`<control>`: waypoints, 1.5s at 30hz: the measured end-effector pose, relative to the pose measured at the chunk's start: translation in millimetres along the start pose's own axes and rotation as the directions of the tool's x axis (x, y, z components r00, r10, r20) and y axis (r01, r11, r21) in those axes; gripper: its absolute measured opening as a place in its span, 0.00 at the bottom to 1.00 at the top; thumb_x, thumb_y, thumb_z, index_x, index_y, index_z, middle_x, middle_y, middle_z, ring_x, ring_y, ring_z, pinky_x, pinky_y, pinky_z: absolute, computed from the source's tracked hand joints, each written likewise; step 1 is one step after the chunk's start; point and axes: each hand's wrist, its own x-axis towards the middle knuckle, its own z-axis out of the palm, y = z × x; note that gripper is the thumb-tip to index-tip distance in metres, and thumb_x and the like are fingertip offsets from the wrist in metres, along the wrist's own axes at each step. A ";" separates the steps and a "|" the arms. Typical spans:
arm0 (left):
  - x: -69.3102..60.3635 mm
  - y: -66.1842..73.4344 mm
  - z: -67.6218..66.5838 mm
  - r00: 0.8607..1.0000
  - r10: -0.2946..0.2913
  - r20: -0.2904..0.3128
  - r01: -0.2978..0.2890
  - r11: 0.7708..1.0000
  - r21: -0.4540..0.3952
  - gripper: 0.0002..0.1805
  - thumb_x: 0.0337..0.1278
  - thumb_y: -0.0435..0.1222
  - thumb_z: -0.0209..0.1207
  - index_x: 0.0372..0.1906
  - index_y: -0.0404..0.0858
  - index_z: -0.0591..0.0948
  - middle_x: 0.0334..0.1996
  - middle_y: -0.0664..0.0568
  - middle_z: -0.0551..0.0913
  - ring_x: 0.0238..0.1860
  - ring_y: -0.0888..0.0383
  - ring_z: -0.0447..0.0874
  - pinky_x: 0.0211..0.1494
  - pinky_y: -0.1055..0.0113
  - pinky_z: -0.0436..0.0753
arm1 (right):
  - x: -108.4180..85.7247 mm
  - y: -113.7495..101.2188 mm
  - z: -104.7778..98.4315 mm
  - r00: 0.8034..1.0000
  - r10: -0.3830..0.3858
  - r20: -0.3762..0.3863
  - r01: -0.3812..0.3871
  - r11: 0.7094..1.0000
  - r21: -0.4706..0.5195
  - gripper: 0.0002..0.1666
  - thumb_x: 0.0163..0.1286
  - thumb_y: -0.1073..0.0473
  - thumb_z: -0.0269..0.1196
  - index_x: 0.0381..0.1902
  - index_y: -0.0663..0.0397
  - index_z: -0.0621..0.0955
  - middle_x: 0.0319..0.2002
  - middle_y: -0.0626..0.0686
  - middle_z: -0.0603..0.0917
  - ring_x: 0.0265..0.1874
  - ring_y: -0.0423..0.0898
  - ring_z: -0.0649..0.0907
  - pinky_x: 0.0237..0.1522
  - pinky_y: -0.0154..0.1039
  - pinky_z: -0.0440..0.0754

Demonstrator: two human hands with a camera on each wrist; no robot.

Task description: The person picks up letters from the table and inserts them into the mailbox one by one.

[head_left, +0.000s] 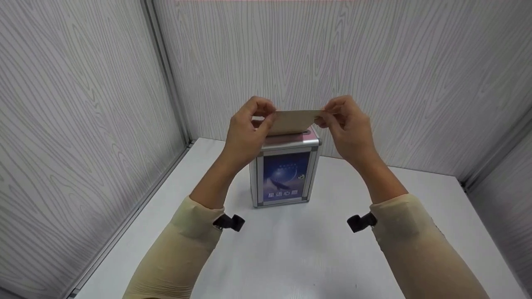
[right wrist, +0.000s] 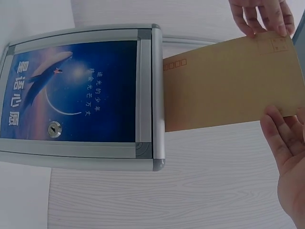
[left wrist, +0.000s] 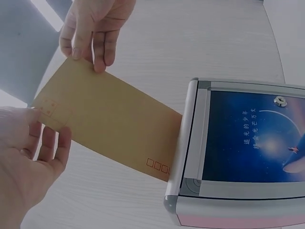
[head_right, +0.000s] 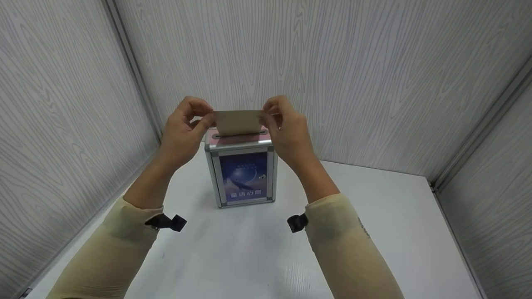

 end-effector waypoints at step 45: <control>-25.5 -74.2 35.7 1.000 0.006 -0.003 -0.003 0.811 0.585 0.04 0.76 0.35 0.66 0.48 0.41 0.86 0.46 0.52 0.94 0.48 0.50 0.87 0.61 0.52 0.84 | -20.2 65.5 42.3 0.973 0.226 0.038 -0.212 0.949 -0.232 0.05 0.81 0.64 0.64 0.50 0.56 0.83 0.49 0.57 0.81 0.35 0.45 0.76 0.36 0.34 0.76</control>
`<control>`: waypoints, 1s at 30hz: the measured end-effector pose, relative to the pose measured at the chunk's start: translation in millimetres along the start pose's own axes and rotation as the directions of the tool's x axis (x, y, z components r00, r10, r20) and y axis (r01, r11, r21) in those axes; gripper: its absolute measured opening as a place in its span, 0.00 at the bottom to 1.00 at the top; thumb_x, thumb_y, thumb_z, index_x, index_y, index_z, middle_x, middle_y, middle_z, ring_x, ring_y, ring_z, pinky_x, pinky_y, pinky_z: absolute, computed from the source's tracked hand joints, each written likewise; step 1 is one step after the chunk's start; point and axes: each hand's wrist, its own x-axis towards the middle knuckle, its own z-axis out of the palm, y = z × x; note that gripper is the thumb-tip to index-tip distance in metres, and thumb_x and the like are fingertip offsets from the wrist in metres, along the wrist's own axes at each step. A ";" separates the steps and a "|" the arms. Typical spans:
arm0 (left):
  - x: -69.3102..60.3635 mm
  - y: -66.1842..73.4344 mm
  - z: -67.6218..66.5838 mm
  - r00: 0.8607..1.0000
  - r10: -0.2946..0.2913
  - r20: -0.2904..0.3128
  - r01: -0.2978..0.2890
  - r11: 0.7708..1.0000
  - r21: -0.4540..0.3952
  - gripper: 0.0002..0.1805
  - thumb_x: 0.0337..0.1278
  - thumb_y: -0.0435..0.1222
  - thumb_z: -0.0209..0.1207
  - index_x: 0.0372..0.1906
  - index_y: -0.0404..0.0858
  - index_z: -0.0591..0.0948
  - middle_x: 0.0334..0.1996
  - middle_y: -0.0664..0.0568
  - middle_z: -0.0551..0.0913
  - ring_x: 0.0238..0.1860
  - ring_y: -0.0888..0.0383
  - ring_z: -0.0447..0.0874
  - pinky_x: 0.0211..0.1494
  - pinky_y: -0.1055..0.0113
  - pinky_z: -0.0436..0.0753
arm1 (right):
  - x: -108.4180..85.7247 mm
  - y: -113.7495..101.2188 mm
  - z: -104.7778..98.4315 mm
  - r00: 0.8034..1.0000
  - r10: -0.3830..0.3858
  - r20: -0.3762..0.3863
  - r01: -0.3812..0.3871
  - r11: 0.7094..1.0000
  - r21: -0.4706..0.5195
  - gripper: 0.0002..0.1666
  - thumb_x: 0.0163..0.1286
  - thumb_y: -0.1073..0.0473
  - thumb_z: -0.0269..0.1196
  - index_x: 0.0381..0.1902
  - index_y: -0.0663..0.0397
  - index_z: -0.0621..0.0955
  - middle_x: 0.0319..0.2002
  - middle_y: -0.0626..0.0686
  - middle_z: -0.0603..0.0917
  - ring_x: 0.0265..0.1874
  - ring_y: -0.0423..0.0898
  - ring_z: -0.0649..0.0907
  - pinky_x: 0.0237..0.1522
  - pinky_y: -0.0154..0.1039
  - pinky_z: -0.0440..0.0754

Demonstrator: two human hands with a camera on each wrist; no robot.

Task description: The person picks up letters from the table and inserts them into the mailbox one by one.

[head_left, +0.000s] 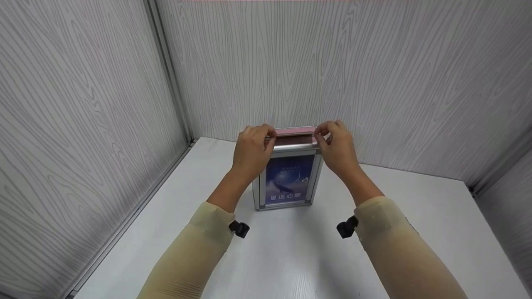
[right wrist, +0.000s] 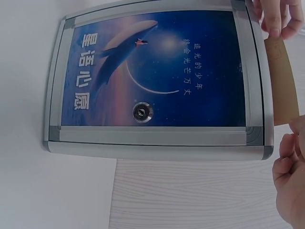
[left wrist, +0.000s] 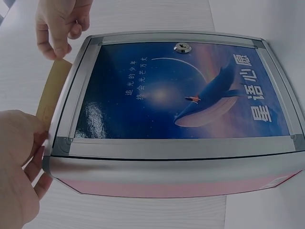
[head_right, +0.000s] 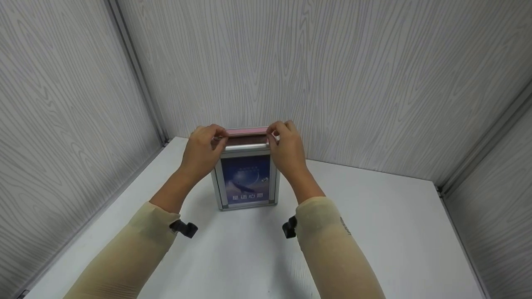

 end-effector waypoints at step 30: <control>1.4 0.7 1.2 0.960 -0.212 0.181 0.186 0.972 0.146 0.19 0.86 0.52 0.50 0.60 0.46 0.84 0.64 0.49 0.83 0.68 0.44 0.77 0.73 0.45 0.75 | -11.1 14.3 -4.6 0.980 0.150 0.129 -0.141 0.987 -0.083 0.29 0.87 0.43 0.54 0.79 0.43 0.73 0.47 0.52 0.62 0.38 0.48 0.67 0.40 0.45 0.70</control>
